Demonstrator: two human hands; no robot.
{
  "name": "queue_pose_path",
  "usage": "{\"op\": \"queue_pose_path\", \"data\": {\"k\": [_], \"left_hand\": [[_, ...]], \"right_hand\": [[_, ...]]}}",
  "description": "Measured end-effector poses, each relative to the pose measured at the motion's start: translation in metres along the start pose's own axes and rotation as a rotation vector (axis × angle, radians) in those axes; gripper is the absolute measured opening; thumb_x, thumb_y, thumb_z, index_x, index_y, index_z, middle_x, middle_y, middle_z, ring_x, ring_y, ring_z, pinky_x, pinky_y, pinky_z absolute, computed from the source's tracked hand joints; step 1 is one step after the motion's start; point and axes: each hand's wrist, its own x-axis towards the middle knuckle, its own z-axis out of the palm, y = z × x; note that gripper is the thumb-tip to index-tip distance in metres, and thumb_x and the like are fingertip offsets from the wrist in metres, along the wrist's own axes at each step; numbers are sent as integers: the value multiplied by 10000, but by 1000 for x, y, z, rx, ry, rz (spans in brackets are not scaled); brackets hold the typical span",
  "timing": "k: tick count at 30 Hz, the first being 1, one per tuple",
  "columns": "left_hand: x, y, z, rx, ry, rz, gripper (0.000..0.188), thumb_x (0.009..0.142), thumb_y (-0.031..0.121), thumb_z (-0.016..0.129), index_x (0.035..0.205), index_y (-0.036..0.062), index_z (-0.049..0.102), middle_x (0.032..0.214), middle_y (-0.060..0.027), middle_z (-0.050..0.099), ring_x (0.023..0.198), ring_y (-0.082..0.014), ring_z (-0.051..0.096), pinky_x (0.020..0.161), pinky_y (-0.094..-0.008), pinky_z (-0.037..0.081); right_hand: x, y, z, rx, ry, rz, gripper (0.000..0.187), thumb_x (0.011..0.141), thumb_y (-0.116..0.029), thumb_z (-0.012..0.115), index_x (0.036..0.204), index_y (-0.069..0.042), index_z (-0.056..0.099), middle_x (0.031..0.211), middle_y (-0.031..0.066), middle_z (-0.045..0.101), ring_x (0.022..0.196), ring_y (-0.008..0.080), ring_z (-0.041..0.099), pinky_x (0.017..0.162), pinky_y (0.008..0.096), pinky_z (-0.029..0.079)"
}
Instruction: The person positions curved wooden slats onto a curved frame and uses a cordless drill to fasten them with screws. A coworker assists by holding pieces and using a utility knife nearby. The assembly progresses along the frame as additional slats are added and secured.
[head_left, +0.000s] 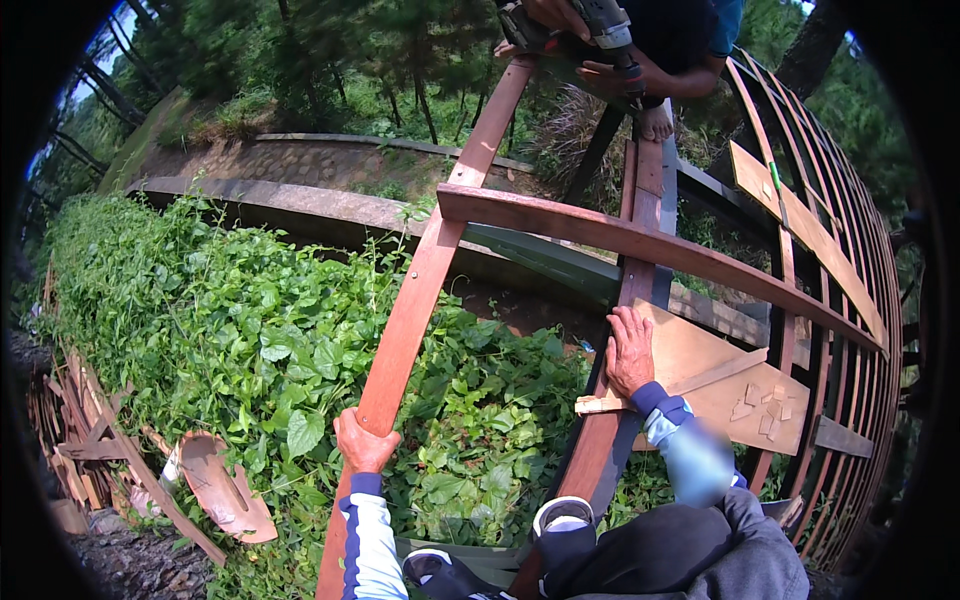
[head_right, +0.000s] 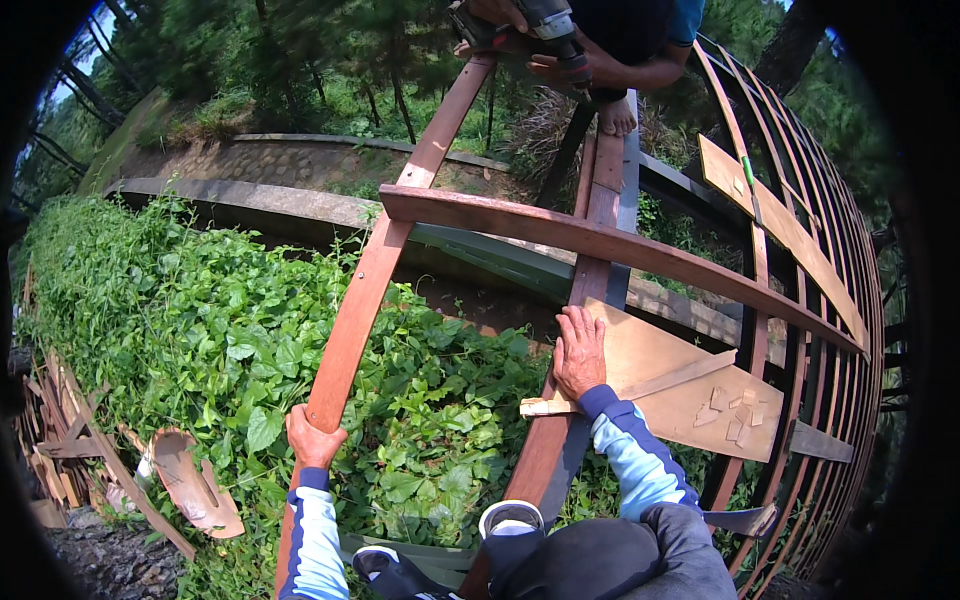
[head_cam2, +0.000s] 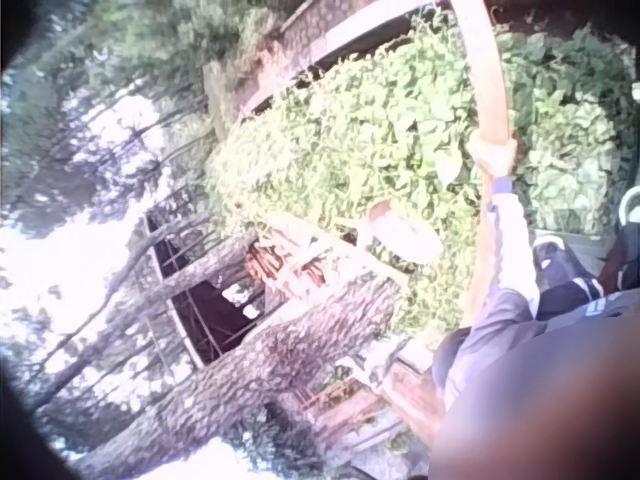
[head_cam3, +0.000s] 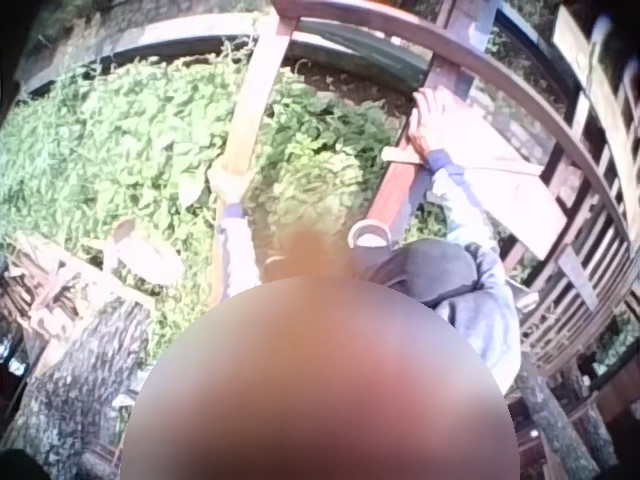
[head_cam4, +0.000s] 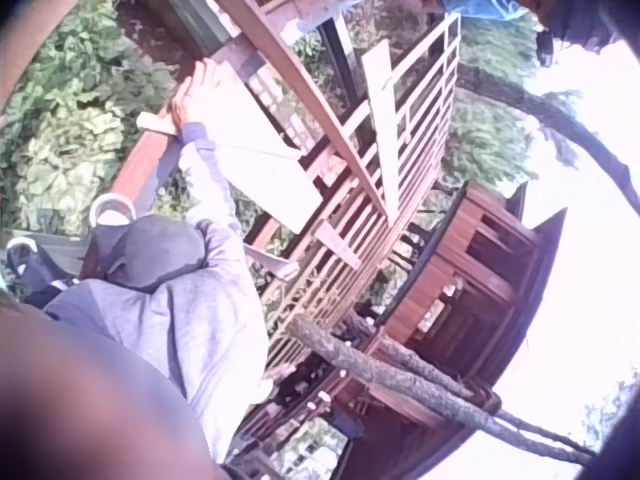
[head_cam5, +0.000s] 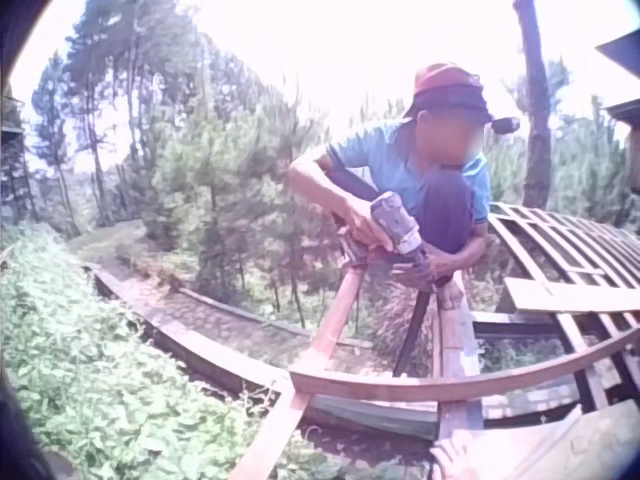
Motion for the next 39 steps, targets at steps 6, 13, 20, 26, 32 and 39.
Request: {"op": "queue_pose_path", "data": {"k": [6,13,20,26,32,39], "left_hand": [[0,-7,6,7,21,7,626,449,167,801,990,31,516,931,-159,558,940,-364,537,815,-460,487],[2,-11,9,-23,19,50,576,480,127,759,982,35,492,921,-176,529,887,-389,529,815,-479,459],[1,-12,10,16,23,-2,575,495,130,751,1002,40,495,959,-185,531,896,-400,540,819,-487,461],[2,-15,12,21,32,17,585,492,130,749,1014,41,499,963,-189,531,881,-408,545,808,-500,462],[3,-17,12,22,25,34,585,488,142,753,1006,42,500,962,-187,537,880,-402,546,800,-499,460],[3,-16,13,27,40,28,570,490,133,750,996,46,504,953,-181,534,879,-407,550,802,-497,465]], "right_hand": [[-1,2,3,-17,-21,18,444,830,-103,565,1264,-36,500,1369,127,439,1341,328,351,1113,534,240],[-3,5,5,0,-8,12,408,856,-142,553,1246,-27,512,1361,134,442,1330,326,358,1109,527,240],[-2,3,1,7,-7,19,427,849,-151,559,1253,-24,505,1357,131,442,1330,315,356,1103,529,244],[-3,2,1,7,0,19,421,853,-150,550,1252,-22,506,1357,129,443,1333,307,349,1101,535,243],[-3,3,1,4,-10,24,426,854,-156,549,1256,-20,512,1360,130,443,1328,310,356,1105,530,240],[-2,3,2,8,6,17,425,843,-142,561,1249,-23,511,1360,131,444,1327,323,361,1106,523,240]]}}
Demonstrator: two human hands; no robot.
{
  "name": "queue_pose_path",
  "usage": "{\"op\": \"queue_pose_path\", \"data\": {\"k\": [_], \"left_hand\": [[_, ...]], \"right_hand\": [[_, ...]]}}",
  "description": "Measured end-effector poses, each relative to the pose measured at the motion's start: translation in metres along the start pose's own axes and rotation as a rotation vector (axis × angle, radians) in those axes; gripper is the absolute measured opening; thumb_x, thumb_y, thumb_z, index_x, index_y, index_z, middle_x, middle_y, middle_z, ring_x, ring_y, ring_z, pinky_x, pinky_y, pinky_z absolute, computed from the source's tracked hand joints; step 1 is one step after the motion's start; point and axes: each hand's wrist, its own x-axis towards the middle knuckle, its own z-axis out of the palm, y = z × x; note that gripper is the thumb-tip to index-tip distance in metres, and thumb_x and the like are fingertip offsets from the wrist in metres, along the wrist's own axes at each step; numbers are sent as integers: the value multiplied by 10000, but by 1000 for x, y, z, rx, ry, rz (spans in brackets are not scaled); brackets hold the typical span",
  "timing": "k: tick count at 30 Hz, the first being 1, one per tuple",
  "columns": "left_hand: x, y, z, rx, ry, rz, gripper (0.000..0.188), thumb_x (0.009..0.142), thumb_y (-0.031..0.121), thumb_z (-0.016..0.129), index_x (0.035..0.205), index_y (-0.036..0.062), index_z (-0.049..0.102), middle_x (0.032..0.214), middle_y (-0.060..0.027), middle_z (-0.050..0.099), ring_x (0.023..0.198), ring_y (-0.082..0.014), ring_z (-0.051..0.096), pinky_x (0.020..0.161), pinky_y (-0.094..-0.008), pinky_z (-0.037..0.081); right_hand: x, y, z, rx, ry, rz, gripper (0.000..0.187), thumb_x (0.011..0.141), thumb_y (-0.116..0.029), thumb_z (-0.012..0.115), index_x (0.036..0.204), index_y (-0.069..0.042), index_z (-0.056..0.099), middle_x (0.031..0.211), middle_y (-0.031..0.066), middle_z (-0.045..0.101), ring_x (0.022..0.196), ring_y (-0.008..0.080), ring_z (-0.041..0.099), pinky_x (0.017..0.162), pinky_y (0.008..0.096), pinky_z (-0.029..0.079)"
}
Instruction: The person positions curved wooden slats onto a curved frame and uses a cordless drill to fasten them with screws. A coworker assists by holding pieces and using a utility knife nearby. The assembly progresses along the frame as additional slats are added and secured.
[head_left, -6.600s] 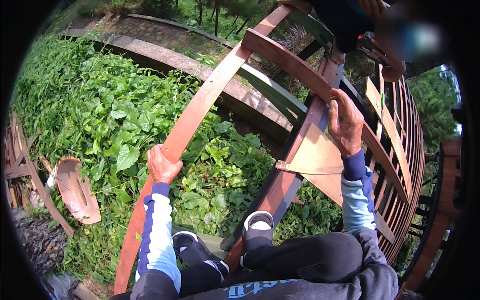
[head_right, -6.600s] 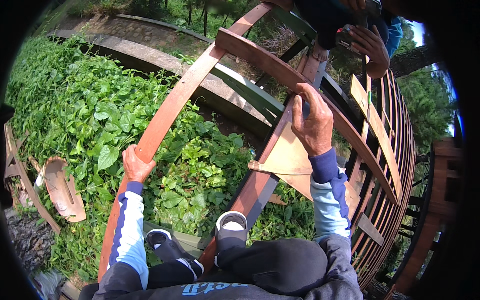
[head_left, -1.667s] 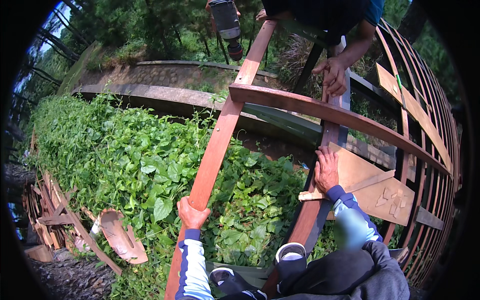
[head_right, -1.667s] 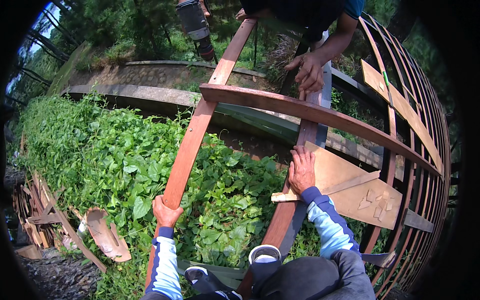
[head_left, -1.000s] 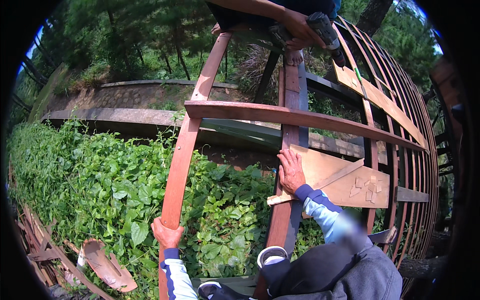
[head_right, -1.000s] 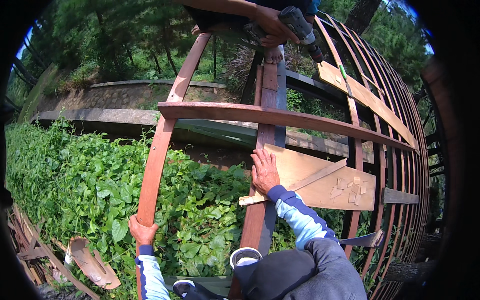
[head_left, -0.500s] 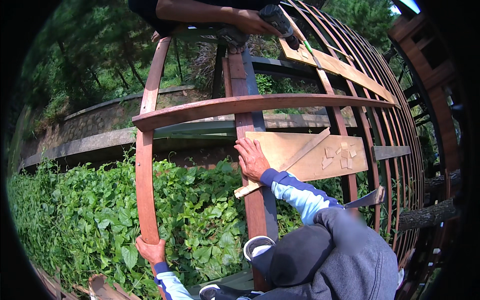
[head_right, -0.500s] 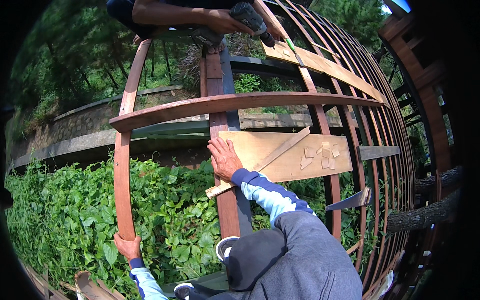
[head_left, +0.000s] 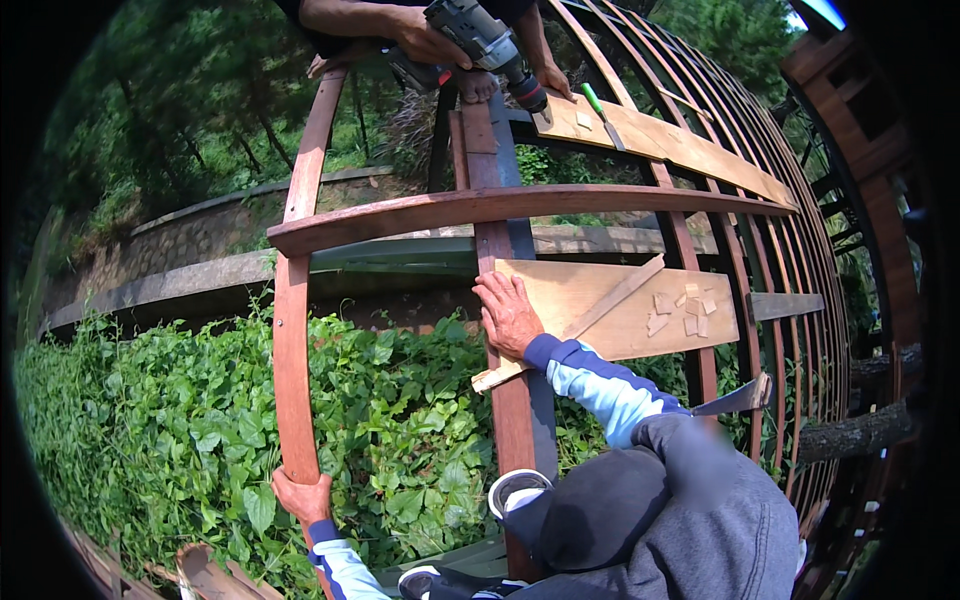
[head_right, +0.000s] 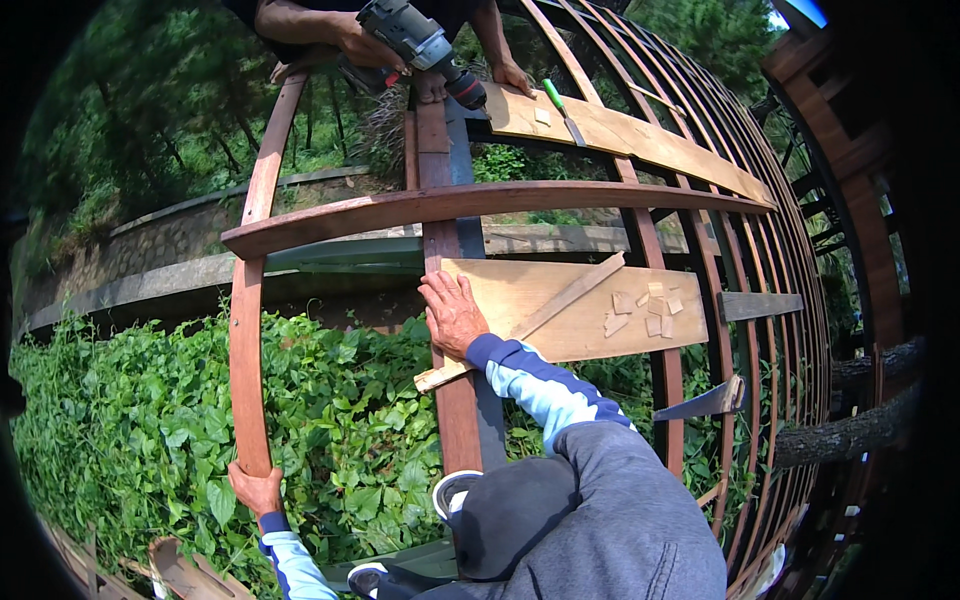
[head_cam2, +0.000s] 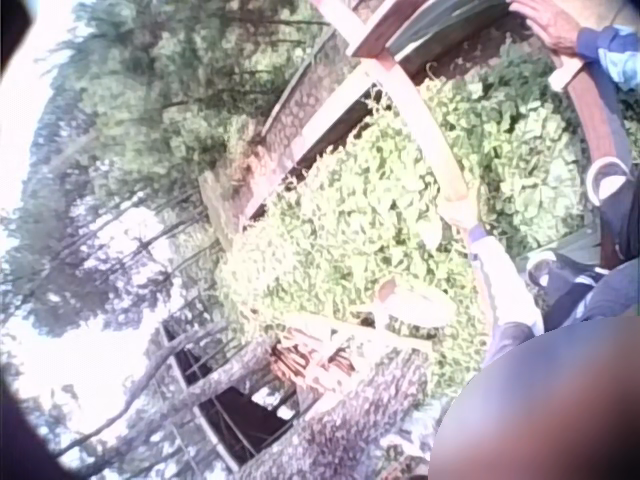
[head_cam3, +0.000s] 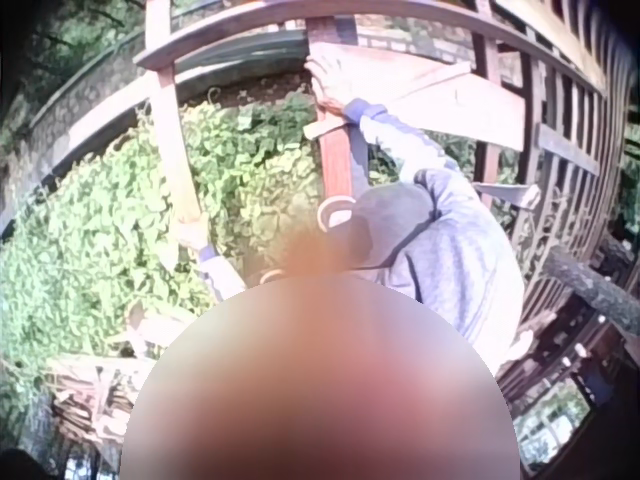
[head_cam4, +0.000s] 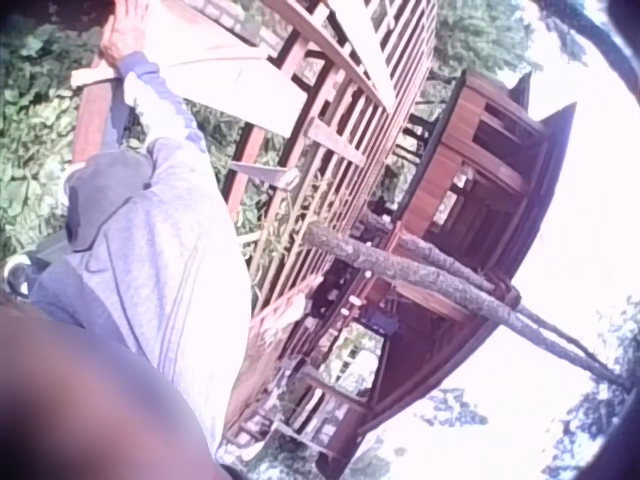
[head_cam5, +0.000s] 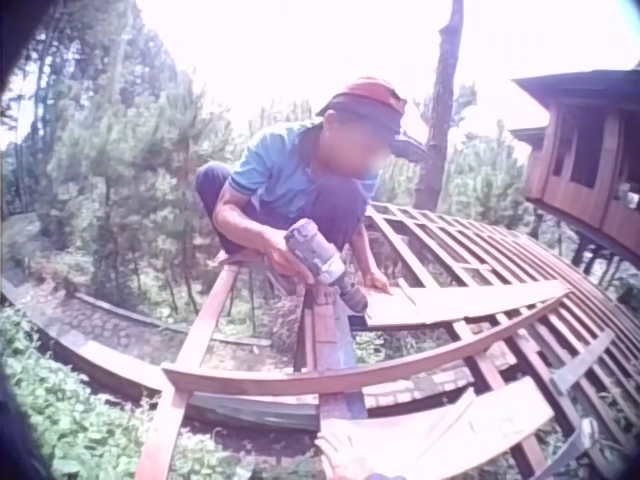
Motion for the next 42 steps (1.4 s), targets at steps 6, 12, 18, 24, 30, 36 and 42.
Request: {"op": "queue_pose_path", "data": {"k": [6,12,18,24,30,36,42], "left_hand": [[0,2,-1,3,-8,-28,574,486,136,756,996,49,507,953,-182,541,880,-402,551,805,-490,467],[0,1,-1,-22,-3,-6,564,491,130,759,988,44,505,940,-186,545,879,-401,546,809,-492,464],[0,4,-3,-15,-15,-13,564,496,132,764,988,43,502,939,-184,546,881,-395,546,809,-490,464],[-1,9,-5,-2,-21,-29,579,494,132,768,999,45,498,946,-181,540,883,-394,548,814,-491,465],[-1,12,-7,2,-21,-37,575,493,132,768,991,49,494,948,-181,536,880,-400,550,808,-498,465],[0,7,-3,4,-21,-35,576,489,141,763,990,49,494,945,-185,536,877,-406,547,808,-500,462],[1,0,0,14,-25,-11,609,490,151,764,1025,50,491,993,-181,542,884,-389,554,792,-501,457]], "right_hand": [[0,0,1,8,-15,9,439,842,-133,561,1265,-32,498,1380,132,433,1350,331,342,1124,524,220],[-1,1,2,-13,-32,19,436,868,-165,544,1279,-23,509,1398,130,427,1364,316,329,1136,519,207],[0,1,2,-7,-26,10,429,866,-164,549,1268,-21,509,1381,131,436,1351,317,341,1123,522,220],[0,0,1,17,-18,13,424,855,-125,550,1266,-35,496,1381,132,428,1354,337,335,1121,529,217],[-1,0,3,14,12,8,426,852,-128,555,1262,-31,498,1379,132,430,1350,337,339,1115,534,224],[0,0,1,14,7,6,423,839,-125,565,1246,-28,506,1359,129,443,1332,328,359,1105,530,240],[0,0,0,9,-1,5,427,841,-143,569,1248,-23,514,1364,124,441,1334,314,354,1104,533,243]]}}
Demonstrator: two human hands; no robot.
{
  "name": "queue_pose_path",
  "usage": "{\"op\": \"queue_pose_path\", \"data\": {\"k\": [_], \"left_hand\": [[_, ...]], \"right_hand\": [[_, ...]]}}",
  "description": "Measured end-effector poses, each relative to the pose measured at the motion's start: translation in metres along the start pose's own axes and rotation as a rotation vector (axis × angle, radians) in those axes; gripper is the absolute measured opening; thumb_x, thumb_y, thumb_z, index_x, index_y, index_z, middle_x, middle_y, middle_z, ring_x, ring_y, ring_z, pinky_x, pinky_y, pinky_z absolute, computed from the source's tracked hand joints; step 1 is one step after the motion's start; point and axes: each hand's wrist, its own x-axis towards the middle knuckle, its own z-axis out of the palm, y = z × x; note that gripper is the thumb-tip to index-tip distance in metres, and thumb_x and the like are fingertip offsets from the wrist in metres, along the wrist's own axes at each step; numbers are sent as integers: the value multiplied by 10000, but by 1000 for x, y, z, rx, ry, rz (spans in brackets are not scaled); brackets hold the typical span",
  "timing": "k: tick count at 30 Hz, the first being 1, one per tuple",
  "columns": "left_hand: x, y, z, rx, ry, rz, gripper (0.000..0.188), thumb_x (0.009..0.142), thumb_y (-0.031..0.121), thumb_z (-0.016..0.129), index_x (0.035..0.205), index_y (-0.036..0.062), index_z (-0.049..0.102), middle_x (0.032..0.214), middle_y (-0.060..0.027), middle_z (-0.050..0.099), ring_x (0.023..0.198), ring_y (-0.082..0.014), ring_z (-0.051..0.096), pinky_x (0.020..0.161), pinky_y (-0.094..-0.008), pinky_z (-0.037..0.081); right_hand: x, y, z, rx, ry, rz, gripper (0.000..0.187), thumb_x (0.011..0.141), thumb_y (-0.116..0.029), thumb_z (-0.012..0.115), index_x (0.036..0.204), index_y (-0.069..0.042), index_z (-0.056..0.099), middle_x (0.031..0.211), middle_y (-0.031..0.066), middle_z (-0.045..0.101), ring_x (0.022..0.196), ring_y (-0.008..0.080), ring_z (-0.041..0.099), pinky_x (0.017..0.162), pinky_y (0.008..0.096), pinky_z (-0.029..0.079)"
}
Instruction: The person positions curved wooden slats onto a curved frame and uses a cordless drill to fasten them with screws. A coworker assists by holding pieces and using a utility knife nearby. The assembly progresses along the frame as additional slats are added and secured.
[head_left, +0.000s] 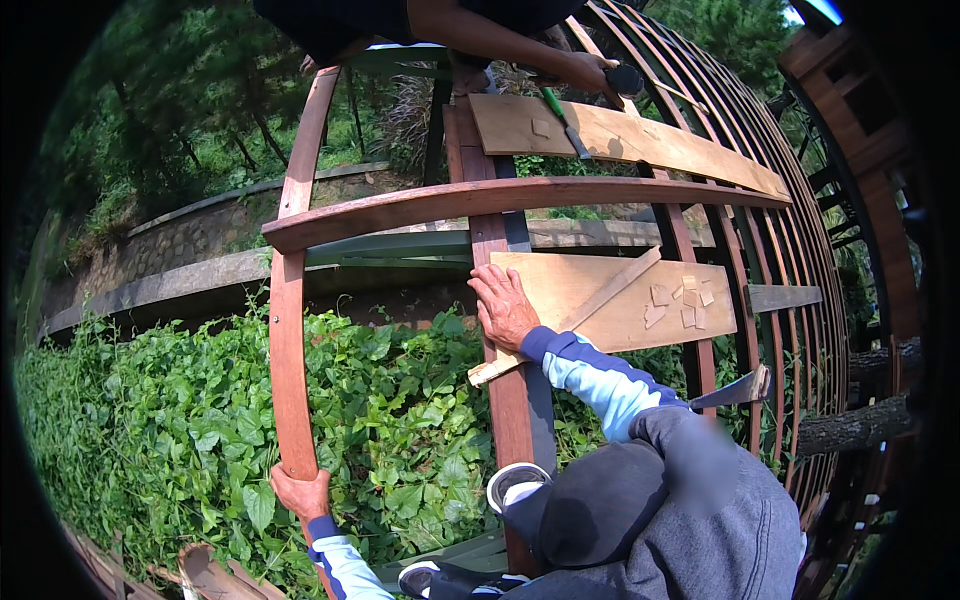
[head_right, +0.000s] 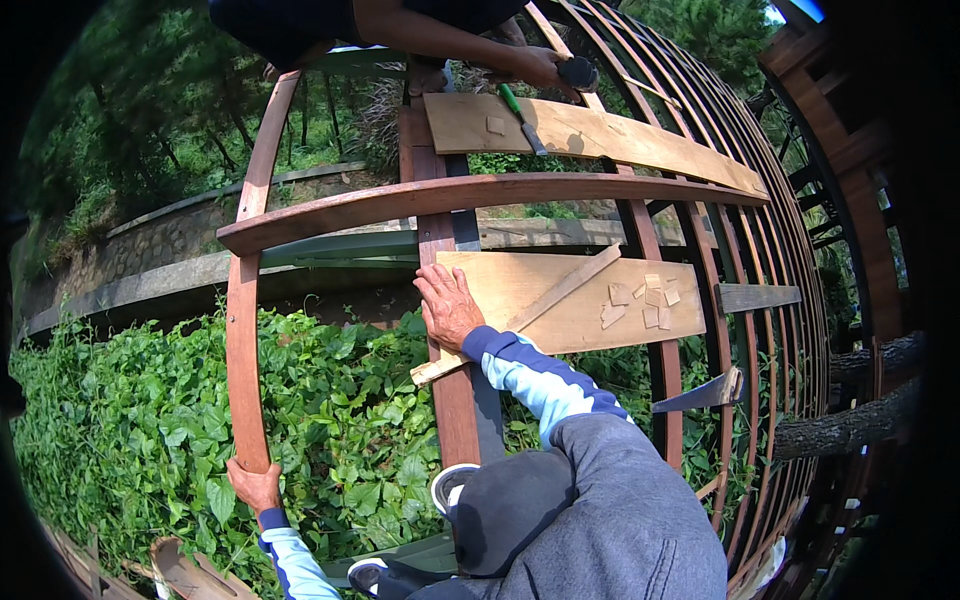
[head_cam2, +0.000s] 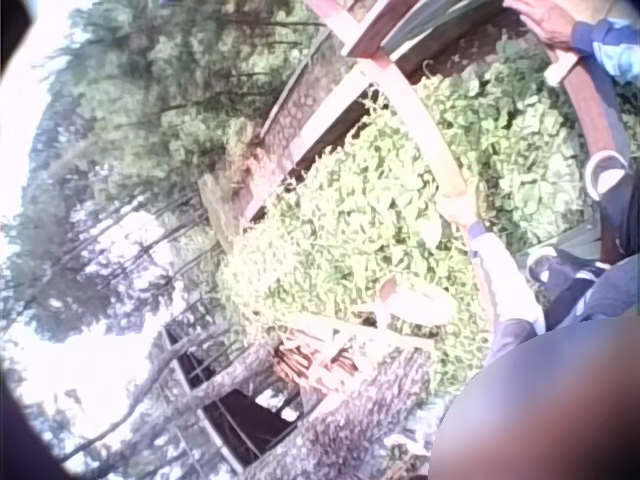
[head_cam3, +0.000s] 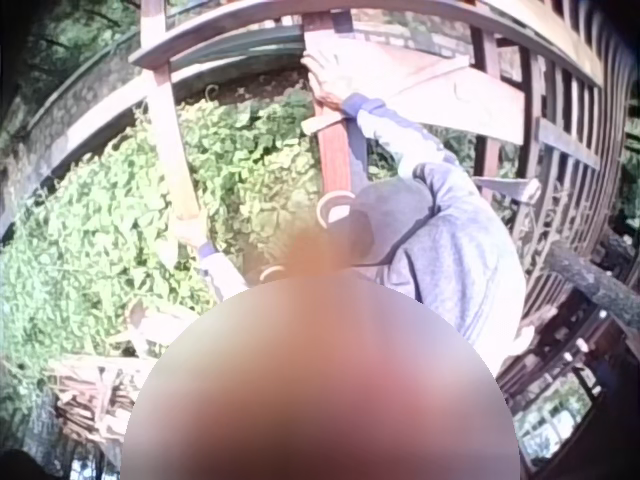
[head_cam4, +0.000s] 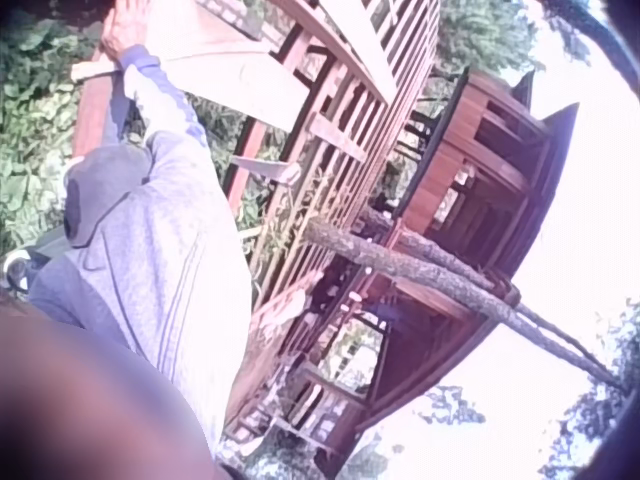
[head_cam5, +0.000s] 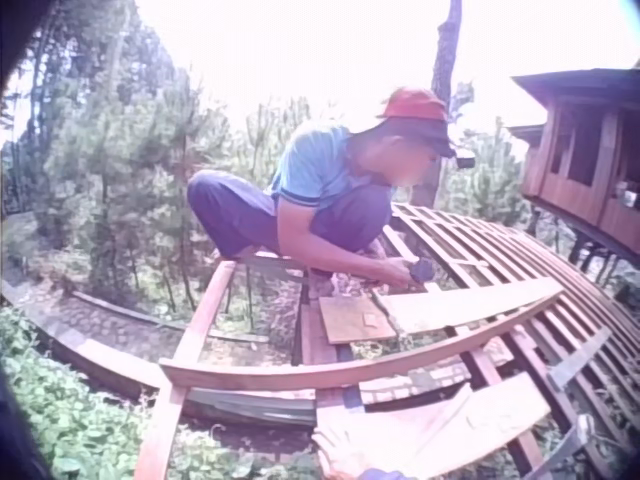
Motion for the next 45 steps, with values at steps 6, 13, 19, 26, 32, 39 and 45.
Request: {"op": "queue_pose_path", "data": {"k": [6,13,19,26,32,39,45], "left_hand": [[-1,5,-2,2,-7,-47,583,491,142,750,1010,54,500,974,-172,534,900,-394,545,826,-487,461],[-1,8,-4,-10,-7,-53,583,491,134,751,1009,52,495,977,-168,534,898,-389,546,823,-483,456],[-2,7,-4,-6,-17,-59,580,495,131,747,1009,49,491,975,-167,532,901,-391,546,811,-491,449],[0,1,0,21,4,-24,570,498,134,743,1002,39,494,970,-168,536,901,-393,543,806,-491,448],[1,7,-3,49,-19,-33,591,494,147,755,1018,35,505,962,-177,546,902,-389,545,820,-479,458],[-3,12,-10,-3,-14,-19,597,485,166,796,1003,46,525,940,-157,561,956,-361,543,836,-458,488],[-2,17,-15,-5,-50,-37,576,492,184,791,986,55,524,941,-145,568,974,-350,536,844,-456,488]], "right_hand": [[0,0,0,1,-7,-2,427,848,-150,565,1252,-21,514,1371,124,437,1339,305,350,1106,536,243],[-1,1,1,-13,-9,2,437,857,-163,559,1268,-23,505,1374,127,438,1344,305,345,1112,532,232],[-1,1,2,-8,-4,-2,438,865,-165,549,1277,-23,503,1376,131,441,1346,310,345,1113,531,229],[-2,1,3,-15,2,-4,432,873,-168,540,1277,-18,503,1380,131,438,1346,318,345,1116,530,229],[-1,2,3,-2,5,14,441,824,-155,569,1245,-38,507,1320,114,458,1330,304,357,1116,521,242],[3,-1,1,7,-2,-24,417,831,-87,550,1244,-41,510,1325,127,462,1317,320,373,1103,517,240],[2,-1,3,12,7,-24,417,827,-63,543,1242,-43,508,1344,127,457,1321,328,370,1110,501,236]]}}
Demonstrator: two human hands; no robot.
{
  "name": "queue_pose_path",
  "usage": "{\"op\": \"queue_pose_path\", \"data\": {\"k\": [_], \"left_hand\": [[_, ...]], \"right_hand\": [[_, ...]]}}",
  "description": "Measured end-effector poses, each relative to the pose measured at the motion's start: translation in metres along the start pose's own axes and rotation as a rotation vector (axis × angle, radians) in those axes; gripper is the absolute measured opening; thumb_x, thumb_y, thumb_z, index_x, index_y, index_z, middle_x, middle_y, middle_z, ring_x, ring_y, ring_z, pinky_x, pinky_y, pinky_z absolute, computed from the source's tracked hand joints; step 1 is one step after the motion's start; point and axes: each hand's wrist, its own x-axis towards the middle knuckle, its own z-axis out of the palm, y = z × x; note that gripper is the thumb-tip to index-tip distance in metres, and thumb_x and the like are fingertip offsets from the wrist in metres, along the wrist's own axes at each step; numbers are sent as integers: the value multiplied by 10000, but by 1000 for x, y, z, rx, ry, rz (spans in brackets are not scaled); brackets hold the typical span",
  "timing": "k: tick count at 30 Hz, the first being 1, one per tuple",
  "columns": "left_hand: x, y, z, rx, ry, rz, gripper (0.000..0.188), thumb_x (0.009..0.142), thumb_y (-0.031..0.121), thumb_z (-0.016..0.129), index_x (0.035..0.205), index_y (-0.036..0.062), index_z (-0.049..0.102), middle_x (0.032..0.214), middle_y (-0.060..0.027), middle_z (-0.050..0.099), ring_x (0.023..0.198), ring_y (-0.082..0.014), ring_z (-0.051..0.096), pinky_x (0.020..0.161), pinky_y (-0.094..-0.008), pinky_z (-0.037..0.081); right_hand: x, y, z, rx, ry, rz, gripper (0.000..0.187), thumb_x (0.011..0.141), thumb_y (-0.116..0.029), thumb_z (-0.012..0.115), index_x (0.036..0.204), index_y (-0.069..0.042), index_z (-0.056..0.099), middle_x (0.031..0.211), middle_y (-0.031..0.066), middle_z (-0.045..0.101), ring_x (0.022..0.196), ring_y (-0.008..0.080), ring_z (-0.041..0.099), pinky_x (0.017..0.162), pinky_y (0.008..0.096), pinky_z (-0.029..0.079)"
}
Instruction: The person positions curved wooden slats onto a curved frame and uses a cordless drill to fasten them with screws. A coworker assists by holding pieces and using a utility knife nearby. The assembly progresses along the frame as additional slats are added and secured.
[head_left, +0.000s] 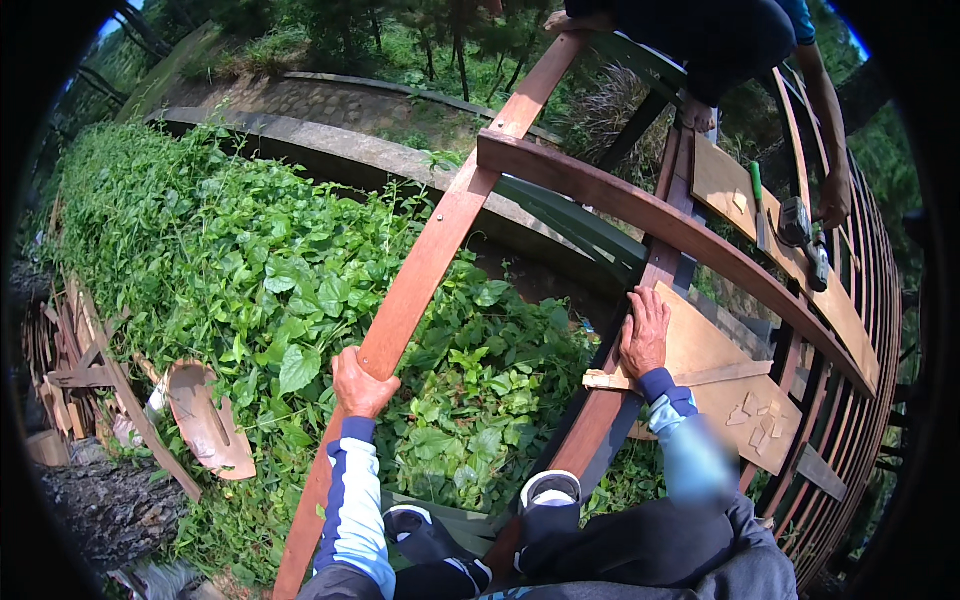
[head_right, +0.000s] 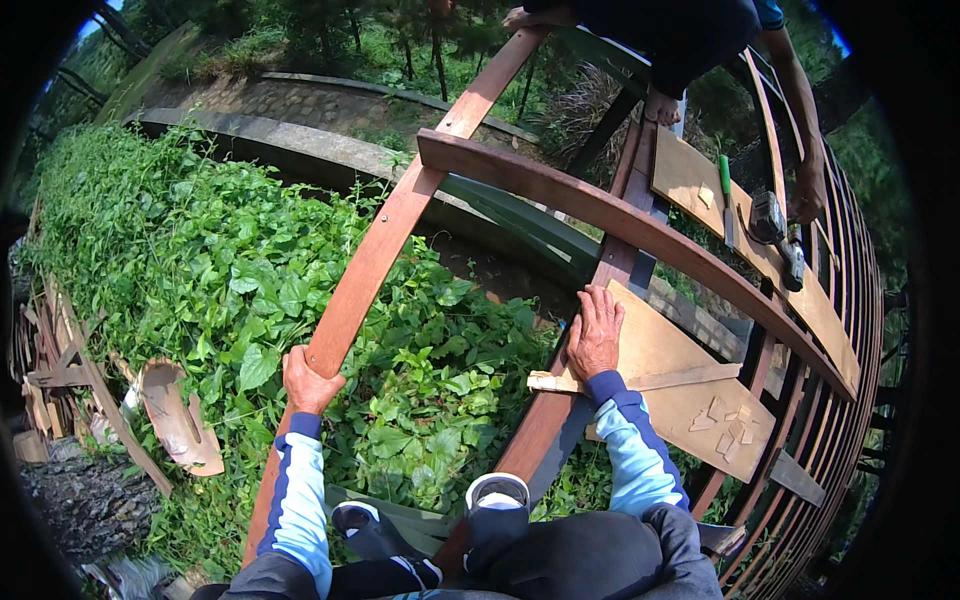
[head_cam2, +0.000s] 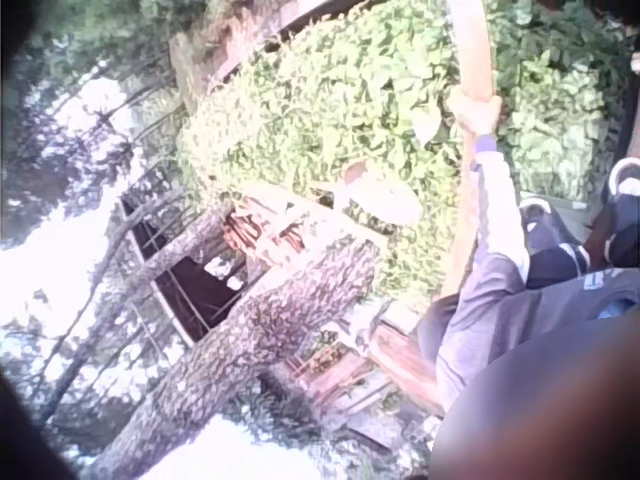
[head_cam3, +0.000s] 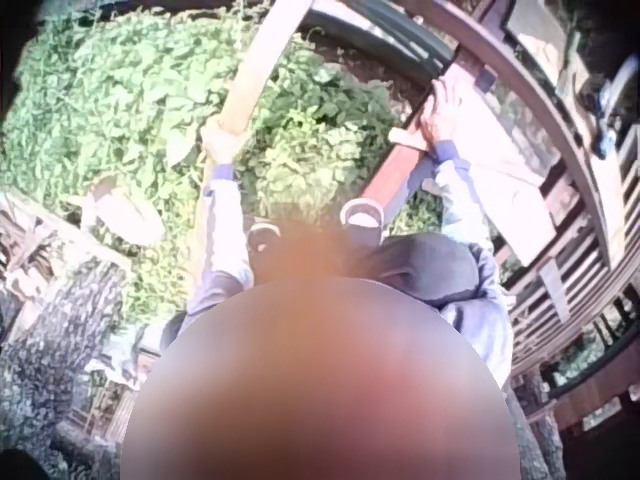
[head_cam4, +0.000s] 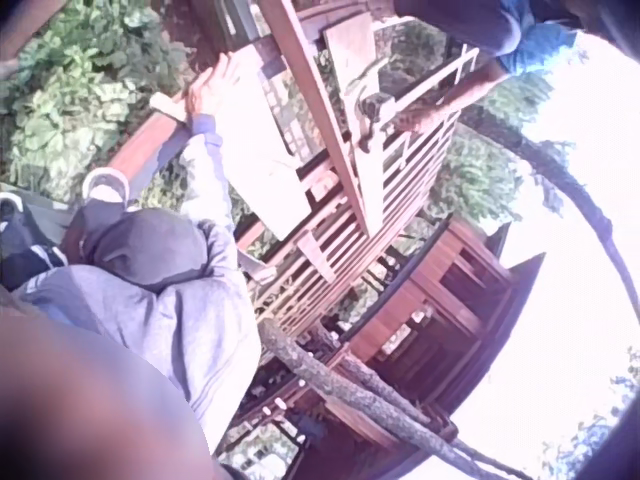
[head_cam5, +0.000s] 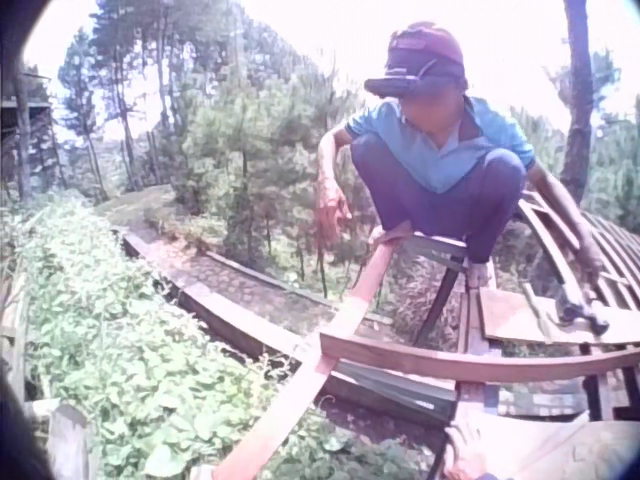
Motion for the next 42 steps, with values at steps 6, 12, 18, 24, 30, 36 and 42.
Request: {"op": "queue_pose_path", "data": {"k": [6,12,18,24,30,36,42], "left_hand": [[-1,-2,2,-3,24,18,568,491,175,786,978,49,523,938,-144,566,963,-349,534,847,-446,485],[0,-2,3,5,4,10,598,487,173,792,997,36,512,952,-157,561,968,-353,529,831,-448,486],[0,-3,3,3,-8,-5,602,487,185,795,998,35,512,955,-156,561,964,-354,531,823,-451,491],[0,-3,3,-12,10,16,574,498,179,791,981,33,515,941,-150,563,956,-353,529,814,-454,489],[-1,-5,4,-21,22,40,560,499,173,789,965,33,513,937,-151,564,955,-356,526,820,-454,486],[-2,-4,3,-32,35,38,551,498,168,786,961,38,517,929,-150,566,952,-359,529,814,-457,488],[-1,-3,1,-40,25,34,541,498,164,781,955,39,520,923,-149,569,947,-360,533,807,-461,492]], "right_hand": [[0,0,2,-12,-9,7,423,826,-61,540,1247,-41,510,1347,131,460,1330,334,364,1119,505,228],[-2,2,2,-4,-29,1,410,852,-75,536,1260,-42,506,1364,131,454,1350,342,351,1127,523,220],[-3,3,6,-42,-63,53,448,843,-78,535,1289,-50,500,1401,129,440,1363,348,333,1147,516,188],[-3,4,5,-53,-45,24,451,831,-69,543,1280,-46,501,1392,130,444,1359,348,337,1139,513,200],[-2,1,4,-39,-21,8,440,821,-58,548,1259,-40,507,1357,138,457,1338,352,355,1123,511,218],[-1,2,3,-31,-25,8,440,823,-60,546,1261,-41,504,1364,137,452,1340,348,351,1125,511,216],[-1,0,2,-38,-30,10,437,827,-64,542,1262,-46,503,1367,134,450,1343,341,351,1126,510,215]]}}
